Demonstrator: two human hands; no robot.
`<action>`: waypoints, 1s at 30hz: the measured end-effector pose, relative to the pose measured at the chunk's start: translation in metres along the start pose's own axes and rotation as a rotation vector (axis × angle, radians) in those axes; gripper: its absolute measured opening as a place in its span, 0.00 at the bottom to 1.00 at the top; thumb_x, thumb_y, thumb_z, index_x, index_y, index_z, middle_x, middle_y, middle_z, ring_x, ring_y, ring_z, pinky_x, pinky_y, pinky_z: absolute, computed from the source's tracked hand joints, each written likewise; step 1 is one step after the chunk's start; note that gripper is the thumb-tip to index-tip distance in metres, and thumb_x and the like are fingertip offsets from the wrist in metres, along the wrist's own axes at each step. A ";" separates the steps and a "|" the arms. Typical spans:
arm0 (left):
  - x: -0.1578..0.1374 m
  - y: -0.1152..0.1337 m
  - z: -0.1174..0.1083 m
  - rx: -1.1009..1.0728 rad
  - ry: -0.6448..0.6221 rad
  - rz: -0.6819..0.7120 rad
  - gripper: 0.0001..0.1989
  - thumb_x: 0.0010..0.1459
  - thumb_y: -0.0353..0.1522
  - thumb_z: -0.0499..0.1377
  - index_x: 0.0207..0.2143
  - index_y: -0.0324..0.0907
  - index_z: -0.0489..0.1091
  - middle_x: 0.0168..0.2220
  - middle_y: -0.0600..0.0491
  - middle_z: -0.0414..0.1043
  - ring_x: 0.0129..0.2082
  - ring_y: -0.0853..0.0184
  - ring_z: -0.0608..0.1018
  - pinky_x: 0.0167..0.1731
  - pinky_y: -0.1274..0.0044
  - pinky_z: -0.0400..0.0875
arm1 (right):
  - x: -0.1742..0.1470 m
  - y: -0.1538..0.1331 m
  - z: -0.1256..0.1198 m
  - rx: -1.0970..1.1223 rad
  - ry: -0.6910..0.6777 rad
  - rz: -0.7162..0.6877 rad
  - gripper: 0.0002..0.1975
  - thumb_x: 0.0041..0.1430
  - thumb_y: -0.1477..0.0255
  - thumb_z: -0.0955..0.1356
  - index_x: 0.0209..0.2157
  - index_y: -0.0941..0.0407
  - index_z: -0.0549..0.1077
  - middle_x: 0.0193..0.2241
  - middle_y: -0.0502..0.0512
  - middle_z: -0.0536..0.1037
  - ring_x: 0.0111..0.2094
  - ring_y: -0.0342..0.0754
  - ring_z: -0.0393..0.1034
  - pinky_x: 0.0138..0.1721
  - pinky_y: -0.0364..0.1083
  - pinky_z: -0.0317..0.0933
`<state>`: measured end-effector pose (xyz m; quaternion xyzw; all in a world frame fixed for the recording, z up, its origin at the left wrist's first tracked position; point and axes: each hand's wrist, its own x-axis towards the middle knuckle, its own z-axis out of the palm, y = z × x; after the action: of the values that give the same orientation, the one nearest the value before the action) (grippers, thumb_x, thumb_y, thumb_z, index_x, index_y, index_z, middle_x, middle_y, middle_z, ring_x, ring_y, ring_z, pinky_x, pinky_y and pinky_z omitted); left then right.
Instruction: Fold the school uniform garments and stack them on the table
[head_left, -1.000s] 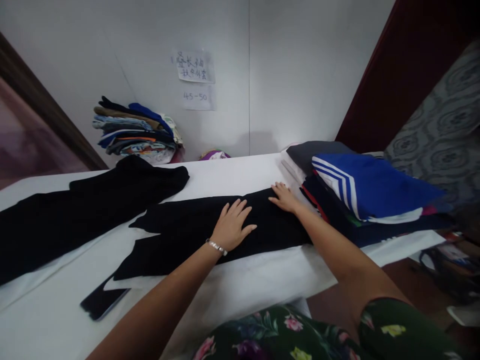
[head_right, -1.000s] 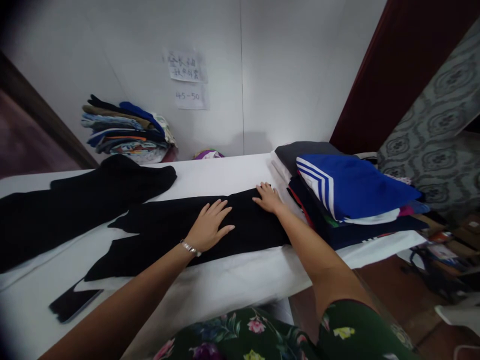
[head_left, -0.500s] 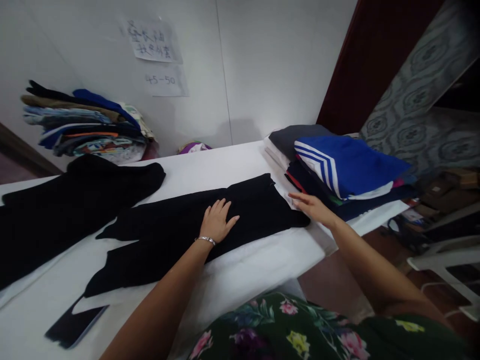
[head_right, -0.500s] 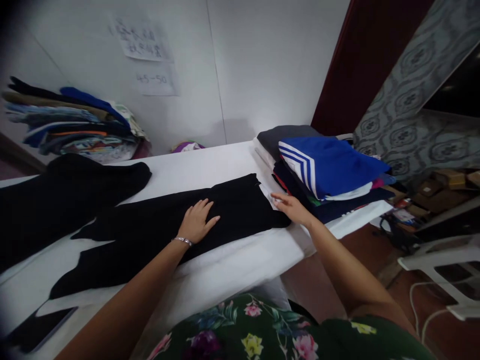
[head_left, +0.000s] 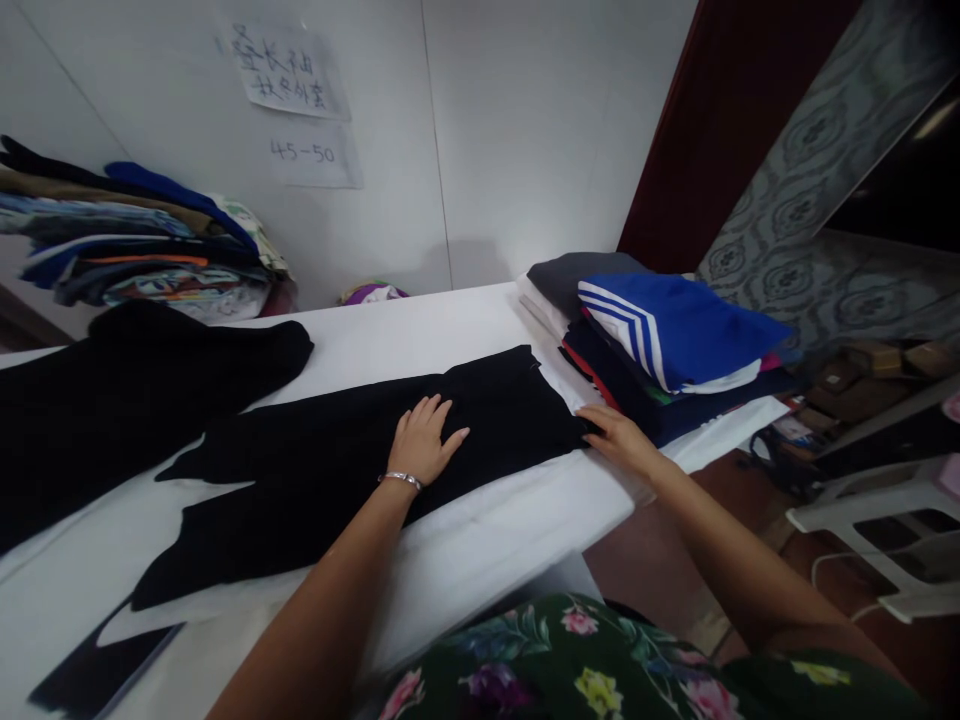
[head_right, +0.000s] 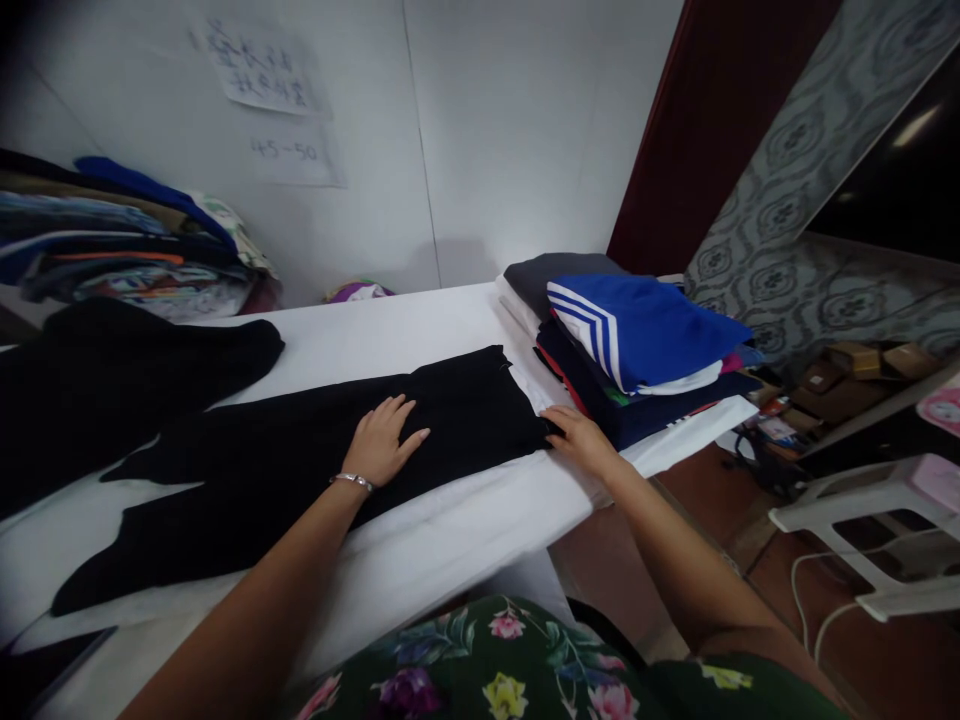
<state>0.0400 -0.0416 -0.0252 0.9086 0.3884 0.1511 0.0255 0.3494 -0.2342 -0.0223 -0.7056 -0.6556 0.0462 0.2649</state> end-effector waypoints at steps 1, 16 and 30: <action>0.000 0.000 0.000 -0.006 0.000 -0.002 0.30 0.62 0.47 0.48 0.60 0.40 0.60 0.64 0.45 0.56 0.64 0.56 0.57 0.61 0.63 0.53 | 0.003 -0.004 0.001 -0.061 0.025 0.013 0.16 0.56 0.73 0.63 0.47 0.54 0.71 0.47 0.56 0.74 0.49 0.50 0.68 0.52 0.50 0.62; -0.005 0.003 0.000 -0.074 0.018 -0.037 0.29 0.61 0.48 0.49 0.59 0.43 0.63 0.63 0.46 0.58 0.64 0.57 0.57 0.61 0.62 0.53 | -0.015 0.001 0.019 -0.047 0.139 0.177 0.19 0.53 0.75 0.62 0.47 0.53 0.70 0.48 0.57 0.73 0.51 0.53 0.68 0.53 0.53 0.61; -0.010 0.006 -0.003 -0.123 0.004 -0.066 0.28 0.60 0.48 0.51 0.59 0.45 0.61 0.64 0.47 0.57 0.65 0.57 0.56 0.62 0.61 0.51 | 0.124 -0.108 0.035 -0.079 0.142 -0.189 0.27 0.64 0.59 0.60 0.62 0.51 0.59 0.66 0.60 0.50 0.67 0.57 0.40 0.63 0.64 0.40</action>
<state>0.0371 -0.0530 -0.0242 0.8917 0.4085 0.1757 0.0852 0.2549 -0.1056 0.0296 -0.6519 -0.7001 -0.0548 0.2861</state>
